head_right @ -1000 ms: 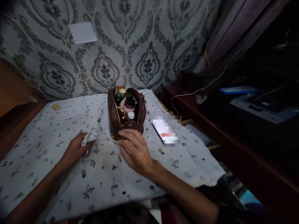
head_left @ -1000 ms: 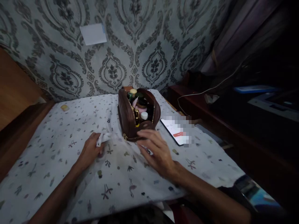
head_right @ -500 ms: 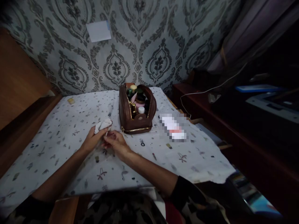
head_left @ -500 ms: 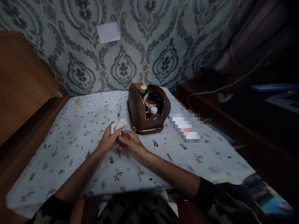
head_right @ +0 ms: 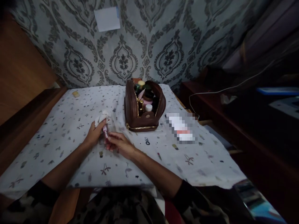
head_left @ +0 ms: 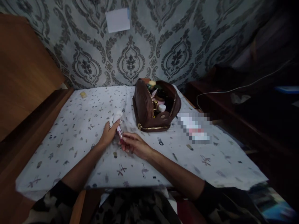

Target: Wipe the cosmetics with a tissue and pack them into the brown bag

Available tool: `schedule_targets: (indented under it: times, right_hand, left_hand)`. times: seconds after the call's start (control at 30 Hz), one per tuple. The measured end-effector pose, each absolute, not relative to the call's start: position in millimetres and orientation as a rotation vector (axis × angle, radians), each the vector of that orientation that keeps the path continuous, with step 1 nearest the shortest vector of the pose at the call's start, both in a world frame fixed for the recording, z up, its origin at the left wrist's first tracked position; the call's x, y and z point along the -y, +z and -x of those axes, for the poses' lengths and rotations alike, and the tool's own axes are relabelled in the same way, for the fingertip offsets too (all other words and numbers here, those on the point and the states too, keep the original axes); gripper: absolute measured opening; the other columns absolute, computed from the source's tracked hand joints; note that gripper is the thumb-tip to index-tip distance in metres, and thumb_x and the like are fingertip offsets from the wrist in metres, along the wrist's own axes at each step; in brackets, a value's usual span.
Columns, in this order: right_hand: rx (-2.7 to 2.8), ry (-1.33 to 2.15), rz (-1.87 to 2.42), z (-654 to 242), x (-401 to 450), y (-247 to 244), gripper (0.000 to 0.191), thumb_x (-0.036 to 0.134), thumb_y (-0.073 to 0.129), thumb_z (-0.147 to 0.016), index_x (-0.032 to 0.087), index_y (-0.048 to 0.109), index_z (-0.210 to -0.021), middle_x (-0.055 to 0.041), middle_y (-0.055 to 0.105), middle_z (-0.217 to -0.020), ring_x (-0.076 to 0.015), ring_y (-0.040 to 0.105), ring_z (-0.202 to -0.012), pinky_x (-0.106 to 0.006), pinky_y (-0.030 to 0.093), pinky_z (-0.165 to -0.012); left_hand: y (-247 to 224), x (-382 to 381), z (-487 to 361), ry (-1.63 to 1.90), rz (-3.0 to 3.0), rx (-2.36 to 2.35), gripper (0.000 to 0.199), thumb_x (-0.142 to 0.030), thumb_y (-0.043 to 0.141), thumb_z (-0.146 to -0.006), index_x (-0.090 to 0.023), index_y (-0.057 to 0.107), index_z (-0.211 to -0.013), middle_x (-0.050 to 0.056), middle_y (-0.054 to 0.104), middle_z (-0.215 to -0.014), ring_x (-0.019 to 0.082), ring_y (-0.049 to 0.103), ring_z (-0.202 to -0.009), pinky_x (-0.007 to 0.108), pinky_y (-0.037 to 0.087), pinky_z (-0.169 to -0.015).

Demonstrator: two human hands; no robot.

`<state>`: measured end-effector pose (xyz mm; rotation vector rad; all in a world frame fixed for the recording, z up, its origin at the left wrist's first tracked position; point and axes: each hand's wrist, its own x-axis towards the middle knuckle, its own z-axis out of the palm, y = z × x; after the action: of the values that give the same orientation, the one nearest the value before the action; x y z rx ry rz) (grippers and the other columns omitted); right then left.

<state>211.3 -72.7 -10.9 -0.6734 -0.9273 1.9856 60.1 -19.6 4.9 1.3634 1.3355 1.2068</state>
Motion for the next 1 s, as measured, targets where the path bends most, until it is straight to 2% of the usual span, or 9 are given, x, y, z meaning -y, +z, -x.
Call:
schedule_targets:
  times: [0.07, 0.17, 0.33, 0.43, 0.6, 0.73, 0.87, 0.93, 1.0]
  right_hand:
    - [0.872, 2.029, 0.661, -211, 72, -10, 0.046, 0.046, 0.090, -0.065, 0.017, 0.067, -0.092, 0.0000, 0.069, -0.080, -0.0081, 0.059, -0.059, -0.019, 0.040, -0.049]
    - [0.850, 1.994, 0.677, -209, 71, -9, 0.042, 0.043, 0.091, -0.065, 0.016, 0.069, -0.088, 0.0025, 0.064, -0.073, -0.0072, 0.060, -0.058, -0.018, 0.041, -0.051]
    - [0.814, 1.877, 0.711, -210, 67, -10, 0.048, 0.047, 0.091, -0.064, 0.017, 0.065, -0.091, 0.0039, 0.063, -0.070, -0.0076, 0.061, -0.055, -0.017, 0.040, -0.048]
    - [0.739, 1.824, 0.717, -213, 63, -9, 0.058, 0.047, 0.093, -0.061, 0.021, 0.059, -0.101, 0.0022, 0.069, -0.076, -0.0104, 0.065, -0.056, -0.018, 0.038, -0.046]
    - [0.813, 1.749, 0.726, -217, 63, -10, 0.055, 0.050, 0.090, -0.063, 0.022, 0.056, -0.097, 0.0039, 0.068, -0.074, -0.0117, 0.066, -0.058, -0.018, 0.039, -0.047]
    - [1.025, 1.728, 0.782, -216, 67, -12, 0.048, 0.055, 0.083, -0.071, 0.021, 0.060, -0.097, 0.0015, 0.069, -0.074, -0.0129, 0.065, -0.054, -0.021, 0.040, -0.046]
    - [0.991, 1.845, 0.786, -215, 69, -9, 0.049, 0.047, 0.086, -0.068, 0.020, 0.062, -0.100, -0.0005, 0.072, -0.076, -0.0128, 0.065, -0.055, -0.020, 0.039, -0.046]
    - [0.924, 1.921, 0.747, -215, 69, -7, 0.049, 0.044, 0.088, -0.066, 0.019, 0.064, -0.101, -0.0013, 0.073, -0.080, -0.0117, 0.065, -0.057, -0.020, 0.042, -0.049]
    - [0.868, 1.967, 0.709, -216, 69, -6, 0.049, 0.041, 0.089, -0.066, 0.018, 0.066, -0.104, -0.0016, 0.074, -0.084, -0.0110, 0.067, -0.061, -0.020, 0.045, -0.053]
  left_hand:
    - [3, 19, -59, 1.222, -1.201, -1.343, 0.050, -0.063, 0.069, -0.075, -0.015, 0.070, -0.089, 0.004, 0.070, -0.076, 0.023, 0.067, -0.081, 0.032, 0.053, -0.079]
    - [2, 20, -59, 1.208, -1.123, -1.411, 0.063, -0.072, 0.066, -0.074, -0.014, 0.073, -0.097, 0.011, 0.075, -0.092, 0.029, 0.069, -0.099, 0.038, 0.051, -0.093]
    - [4, 28, -60, 1.063, -1.379, -1.285, 0.082, -0.083, 0.040, -0.084, -0.016, 0.069, -0.122, 0.014, 0.071, -0.121, 0.031, 0.062, -0.121, 0.045, 0.039, -0.113]
    - [2, 33, -61, 1.044, -1.607, -1.076, 0.081, -0.078, 0.037, -0.089, -0.017, 0.060, -0.136, 0.014, 0.065, -0.134, 0.031, 0.055, -0.130, 0.045, 0.033, -0.119]
    - [-4, 38, -65, 1.062, -1.863, -0.945, 0.066, -0.057, 0.047, -0.096, -0.019, 0.044, -0.150, 0.015, 0.050, -0.147, 0.027, 0.045, -0.140, 0.043, 0.029, -0.121]
    - [-3, 34, -63, 1.151, -1.797, -1.115, 0.058, -0.053, 0.054, -0.094, -0.021, 0.052, -0.142, 0.011, 0.062, -0.128, 0.025, 0.058, -0.121, 0.041, 0.041, -0.111]
    - [-1, 27, -57, 1.163, -1.562, -1.193, 0.050, -0.061, 0.056, -0.090, -0.015, 0.070, -0.103, 0.004, 0.067, -0.082, 0.019, 0.063, -0.081, 0.032, 0.052, -0.084]
    - [0, 25, -56, 1.162, -1.385, -1.195, 0.055, -0.067, 0.056, -0.086, -0.014, 0.070, -0.092, 0.004, 0.067, -0.076, 0.018, 0.062, -0.072, 0.029, 0.052, -0.073]
    - [2, 26, -58, 1.152, -1.216, -1.151, 0.062, -0.072, 0.054, -0.084, -0.014, 0.069, -0.101, 0.005, 0.070, -0.080, 0.016, 0.063, -0.065, 0.027, 0.052, -0.064]
